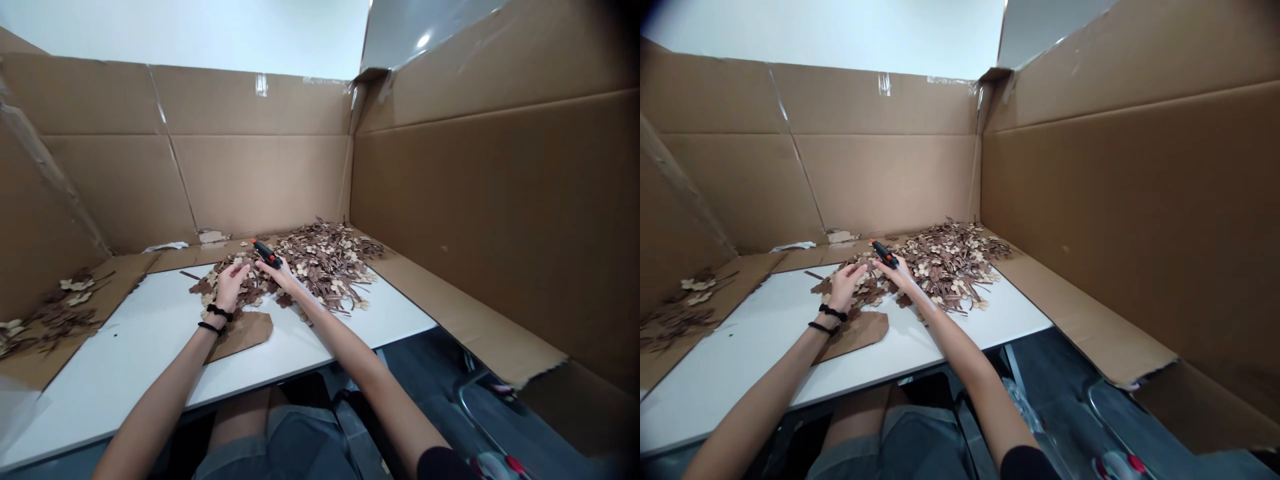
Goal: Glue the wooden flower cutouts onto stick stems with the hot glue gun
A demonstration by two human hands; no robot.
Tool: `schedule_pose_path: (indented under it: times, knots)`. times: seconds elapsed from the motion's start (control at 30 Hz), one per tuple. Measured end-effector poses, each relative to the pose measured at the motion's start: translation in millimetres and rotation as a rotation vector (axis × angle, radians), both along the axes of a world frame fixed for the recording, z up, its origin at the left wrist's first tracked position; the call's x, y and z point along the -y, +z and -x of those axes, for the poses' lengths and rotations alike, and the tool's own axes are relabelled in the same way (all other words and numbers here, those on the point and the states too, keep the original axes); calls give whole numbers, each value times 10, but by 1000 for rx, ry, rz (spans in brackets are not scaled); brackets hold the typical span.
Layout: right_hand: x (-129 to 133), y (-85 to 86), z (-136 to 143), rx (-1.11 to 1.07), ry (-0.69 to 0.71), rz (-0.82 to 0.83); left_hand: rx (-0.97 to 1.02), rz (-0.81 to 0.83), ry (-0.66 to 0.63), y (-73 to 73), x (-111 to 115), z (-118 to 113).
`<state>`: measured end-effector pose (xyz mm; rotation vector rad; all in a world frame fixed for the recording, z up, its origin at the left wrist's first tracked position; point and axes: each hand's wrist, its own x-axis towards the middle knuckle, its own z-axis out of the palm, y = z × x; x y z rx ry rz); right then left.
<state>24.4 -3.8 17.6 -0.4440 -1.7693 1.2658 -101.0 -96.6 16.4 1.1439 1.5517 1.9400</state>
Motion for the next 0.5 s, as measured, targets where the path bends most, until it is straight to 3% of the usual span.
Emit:
schedule_pose_path:
  times: [0.5]
  knots:
    - [78, 77, -2, 29, 30, -38, -146, 22, 18, -8, 23, -3]
